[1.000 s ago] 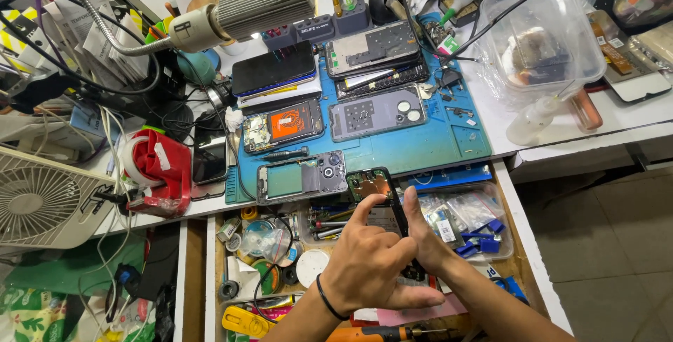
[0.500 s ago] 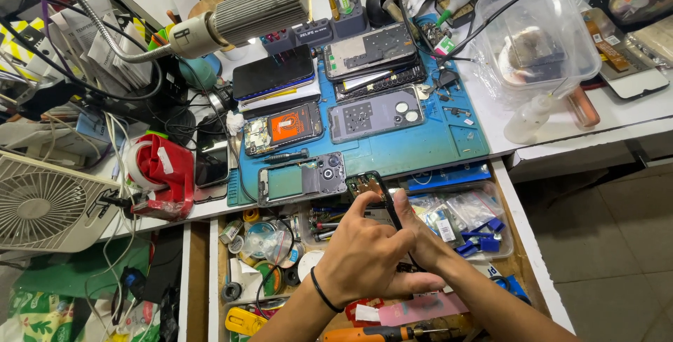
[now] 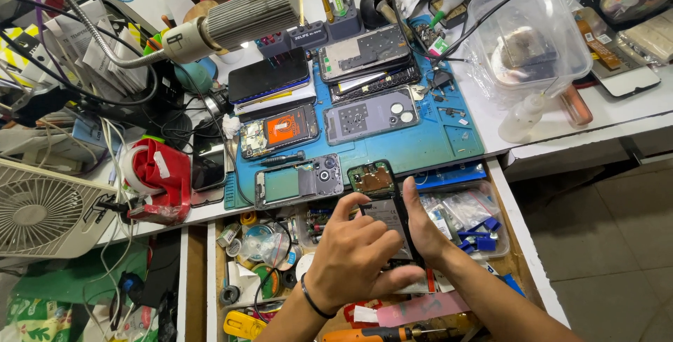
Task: Inspecting a disassembled mobile phone and using another smartphone to document the repair process.
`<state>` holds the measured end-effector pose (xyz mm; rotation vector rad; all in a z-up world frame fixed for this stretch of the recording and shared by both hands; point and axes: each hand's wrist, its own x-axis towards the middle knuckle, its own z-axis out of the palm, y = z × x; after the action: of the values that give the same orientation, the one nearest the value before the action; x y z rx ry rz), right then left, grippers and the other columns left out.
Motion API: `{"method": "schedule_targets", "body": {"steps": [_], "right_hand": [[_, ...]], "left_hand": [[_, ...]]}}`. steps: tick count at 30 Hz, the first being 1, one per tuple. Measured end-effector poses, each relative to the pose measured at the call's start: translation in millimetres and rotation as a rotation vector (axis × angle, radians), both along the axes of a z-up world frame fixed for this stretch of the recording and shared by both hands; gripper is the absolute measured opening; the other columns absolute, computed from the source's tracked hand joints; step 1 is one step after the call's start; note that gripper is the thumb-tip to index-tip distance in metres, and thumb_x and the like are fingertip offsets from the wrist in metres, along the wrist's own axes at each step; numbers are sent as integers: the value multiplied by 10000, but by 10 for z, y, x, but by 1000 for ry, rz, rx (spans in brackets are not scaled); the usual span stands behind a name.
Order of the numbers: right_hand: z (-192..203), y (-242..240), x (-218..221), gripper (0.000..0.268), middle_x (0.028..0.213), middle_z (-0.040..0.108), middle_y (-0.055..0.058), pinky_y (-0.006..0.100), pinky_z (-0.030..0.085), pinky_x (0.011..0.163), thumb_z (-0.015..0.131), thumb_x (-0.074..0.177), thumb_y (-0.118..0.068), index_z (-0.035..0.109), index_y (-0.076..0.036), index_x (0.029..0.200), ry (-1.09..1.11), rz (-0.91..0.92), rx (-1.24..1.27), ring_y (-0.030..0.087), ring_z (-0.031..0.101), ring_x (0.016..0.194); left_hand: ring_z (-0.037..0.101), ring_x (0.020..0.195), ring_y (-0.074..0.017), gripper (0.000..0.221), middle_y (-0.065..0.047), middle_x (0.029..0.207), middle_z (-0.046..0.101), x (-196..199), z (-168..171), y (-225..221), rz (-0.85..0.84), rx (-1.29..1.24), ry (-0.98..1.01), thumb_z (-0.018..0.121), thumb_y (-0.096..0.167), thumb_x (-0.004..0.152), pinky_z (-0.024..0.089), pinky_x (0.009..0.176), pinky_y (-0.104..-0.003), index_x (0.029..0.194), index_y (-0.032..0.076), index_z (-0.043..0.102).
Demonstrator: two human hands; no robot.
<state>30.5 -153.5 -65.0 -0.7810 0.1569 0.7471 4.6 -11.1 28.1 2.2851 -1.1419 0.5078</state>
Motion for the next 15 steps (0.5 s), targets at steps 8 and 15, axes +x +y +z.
{"method": "schedule_targets", "body": {"steps": [8,15], "right_hand": [[227,-109,54,1206,1079,721,295,490,573,870,171,814,-903,649,119,1239,-45,-44,253,390,713,986],[114,-118,102,1226,974,712,345,587,596,779,157,837,-920,647,138,1216,28,-140,217,462,716,852]], "left_hand": [[641,903,-246,179,-114,996,612,-235,-387,182,372,-467,303,614,177,975,574,833,-382,1098,52,576],[646,813,-159,362,-89,942,680,-229,-873,270,229,-1019,1089,528,335,1039,581,731,-313,1167,12,626]]}}
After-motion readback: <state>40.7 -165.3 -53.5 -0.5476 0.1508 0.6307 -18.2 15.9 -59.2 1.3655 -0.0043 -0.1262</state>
